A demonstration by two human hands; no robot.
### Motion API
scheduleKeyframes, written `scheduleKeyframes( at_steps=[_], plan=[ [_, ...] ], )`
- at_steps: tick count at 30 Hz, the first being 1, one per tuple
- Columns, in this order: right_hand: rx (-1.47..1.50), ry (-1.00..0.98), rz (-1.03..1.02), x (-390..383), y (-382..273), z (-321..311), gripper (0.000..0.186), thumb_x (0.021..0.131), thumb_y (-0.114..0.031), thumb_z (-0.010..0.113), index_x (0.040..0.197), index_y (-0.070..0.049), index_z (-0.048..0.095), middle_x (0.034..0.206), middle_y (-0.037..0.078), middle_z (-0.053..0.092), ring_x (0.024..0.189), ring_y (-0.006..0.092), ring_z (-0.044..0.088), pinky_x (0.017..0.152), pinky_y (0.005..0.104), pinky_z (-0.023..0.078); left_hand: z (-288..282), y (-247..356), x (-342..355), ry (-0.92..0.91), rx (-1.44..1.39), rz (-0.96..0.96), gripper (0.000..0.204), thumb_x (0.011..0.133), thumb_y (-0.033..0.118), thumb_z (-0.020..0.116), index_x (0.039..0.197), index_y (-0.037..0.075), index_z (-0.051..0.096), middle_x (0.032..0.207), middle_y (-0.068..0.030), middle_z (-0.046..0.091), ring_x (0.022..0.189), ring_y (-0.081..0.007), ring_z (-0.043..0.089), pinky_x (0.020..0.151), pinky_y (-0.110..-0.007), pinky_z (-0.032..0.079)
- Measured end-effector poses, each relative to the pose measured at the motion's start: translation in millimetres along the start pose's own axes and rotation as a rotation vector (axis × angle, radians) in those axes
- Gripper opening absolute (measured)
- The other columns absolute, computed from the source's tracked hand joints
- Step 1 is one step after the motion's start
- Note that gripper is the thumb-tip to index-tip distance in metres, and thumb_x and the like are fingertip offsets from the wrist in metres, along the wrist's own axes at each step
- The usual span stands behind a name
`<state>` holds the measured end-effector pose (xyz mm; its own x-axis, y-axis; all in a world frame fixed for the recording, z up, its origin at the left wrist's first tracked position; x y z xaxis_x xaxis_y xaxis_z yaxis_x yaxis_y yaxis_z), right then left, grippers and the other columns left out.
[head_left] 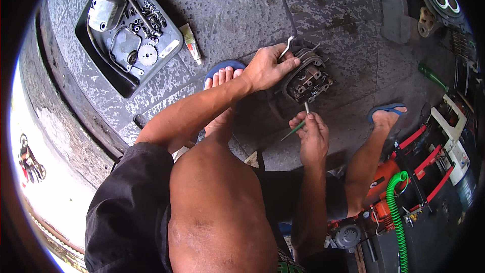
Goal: Replacing or repairing components on a motorcycle cylinder head.
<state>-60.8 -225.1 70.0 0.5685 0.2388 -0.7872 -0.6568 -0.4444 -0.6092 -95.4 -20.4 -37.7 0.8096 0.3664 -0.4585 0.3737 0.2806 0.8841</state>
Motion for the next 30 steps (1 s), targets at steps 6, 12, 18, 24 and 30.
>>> scheduleKeyframes(
  at_steps=[6,12,18,24,30],
  plan=[
    [-0.077,-0.015,-0.040,-3.7,8.5,7.2,0.026,0.105,-0.020,0.052,0.105,0.003,0.065,0.092,0.007,0.066,0.087,0.0164,0.065,0.082,0.0319,0.052,-0.7,-2.7,0.5,0.003,0.016,0.012,0.030,0.095,0.031,0.066,0.091,0.001,0.063,0.066,-0.0057,0.058,0.064,-0.0113,0.051,0.060,-0.034,0.044],
    [0.137,-0.005,0.039,-4.3,15.5,11.6,0.027,0.106,-0.022,0.053,0.107,0.002,0.065,0.092,0.009,0.066,0.089,0.0174,0.066,0.087,0.0329,0.054,-0.5,-2.7,0.6,0.011,0.021,0.002,0.030,0.095,0.030,0.065,0.091,0.000,0.063,0.067,-0.0068,0.059,0.065,-0.0128,0.052,0.061,-0.036,0.045],
    [0.212,0.019,0.036,-4.2,18.1,13.6,0.026,0.105,-0.023,0.051,0.103,0.001,0.063,0.089,0.010,0.065,0.085,0.0188,0.066,0.086,0.0346,0.054,0.2,-3.2,-2.1,0.011,-0.044,-0.009,0.034,0.100,0.033,0.059,0.093,0.000,0.063,0.072,-0.0029,0.057,0.067,-0.0109,0.051,0.062,-0.032,0.044],
    [0.100,0.091,0.013,-4.5,27.4,10.4,0.026,0.104,-0.023,0.049,0.098,-0.001,0.061,0.082,0.007,0.062,0.077,0.0160,0.062,0.079,0.0326,0.053,-10.1,-5.6,-29.7,0.075,-0.212,-0.141,0.049,0.107,0.042,0.045,0.099,-0.001,0.064,0.078,-0.0020,0.059,0.068,-0.0109,0.053,0.063,-0.028,0.045],
    [-0.196,0.046,0.073,10.8,70.1,6.5,0.026,0.103,-0.022,0.051,0.093,-0.001,0.062,0.081,0.003,0.062,0.073,0.0115,0.059,0.071,0.0287,0.050,-26.6,17.1,-69.7,0.033,0.103,-0.074,0.058,0.110,0.046,0.031,0.113,0.002,0.068,0.076,-0.0071,0.065,0.078,-0.0154,0.060,0.081,-0.033,0.047]
  ],
)
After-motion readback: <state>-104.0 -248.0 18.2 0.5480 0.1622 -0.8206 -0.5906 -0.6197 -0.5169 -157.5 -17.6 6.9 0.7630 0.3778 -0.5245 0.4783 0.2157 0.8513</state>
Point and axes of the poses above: each hand's wrist, its own x-axis towards the middle knuckle, its own z-axis out of the palm, y = z × x, the point moved 2 cm from there along x, towards the middle knuckle
